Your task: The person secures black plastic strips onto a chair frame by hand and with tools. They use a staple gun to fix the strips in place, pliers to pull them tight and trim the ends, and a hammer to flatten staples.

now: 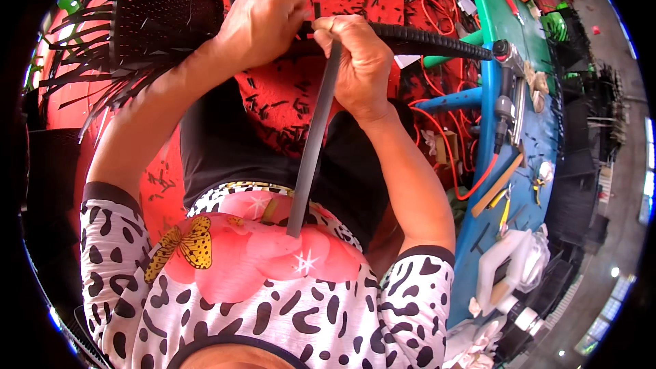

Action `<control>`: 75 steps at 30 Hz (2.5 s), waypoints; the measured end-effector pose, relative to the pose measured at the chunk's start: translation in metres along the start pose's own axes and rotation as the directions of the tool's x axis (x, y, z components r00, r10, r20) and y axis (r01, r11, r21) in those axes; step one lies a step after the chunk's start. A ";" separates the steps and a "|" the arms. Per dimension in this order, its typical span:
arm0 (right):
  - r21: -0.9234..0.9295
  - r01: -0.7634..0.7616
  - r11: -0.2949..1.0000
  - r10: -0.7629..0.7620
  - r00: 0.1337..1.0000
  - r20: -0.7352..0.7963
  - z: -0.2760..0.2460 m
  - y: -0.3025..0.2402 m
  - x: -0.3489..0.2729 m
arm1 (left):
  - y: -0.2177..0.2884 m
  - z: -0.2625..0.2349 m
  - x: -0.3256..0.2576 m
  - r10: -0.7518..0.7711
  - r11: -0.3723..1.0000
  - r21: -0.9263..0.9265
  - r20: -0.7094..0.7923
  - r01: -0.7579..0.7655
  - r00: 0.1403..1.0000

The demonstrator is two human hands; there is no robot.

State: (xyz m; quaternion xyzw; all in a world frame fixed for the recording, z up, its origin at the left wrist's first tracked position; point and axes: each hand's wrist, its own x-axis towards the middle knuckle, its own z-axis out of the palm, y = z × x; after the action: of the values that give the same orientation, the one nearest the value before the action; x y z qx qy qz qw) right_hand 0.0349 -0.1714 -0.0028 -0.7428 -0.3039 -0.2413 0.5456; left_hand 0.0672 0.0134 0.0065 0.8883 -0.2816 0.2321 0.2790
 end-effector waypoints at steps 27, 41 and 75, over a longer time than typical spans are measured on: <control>0.059 -0.386 0.920 0.360 0.897 0.255 0.023 -0.053 0.044 | 0.008 0.003 -0.062 0.134 0.983 0.148 -0.164 -0.109 0.977; -0.641 0.001 0.767 -0.037 0.998 -0.043 -0.009 0.040 0.124 | -0.001 -0.001 -0.053 0.199 0.972 0.156 -0.135 -0.178 0.971; 0.338 -0.612 0.715 0.361 0.737 0.571 -0.008 0.034 0.082 | 0.003 -0.013 -0.050 0.155 0.979 0.143 -0.045 -0.147 0.987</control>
State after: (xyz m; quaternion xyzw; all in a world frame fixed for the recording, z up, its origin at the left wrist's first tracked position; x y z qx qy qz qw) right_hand 0.1167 -0.1711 0.0333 -0.6620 -0.2637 0.1900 0.6753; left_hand 0.0257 0.0382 -0.0112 0.8748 -0.3232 0.2965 0.2055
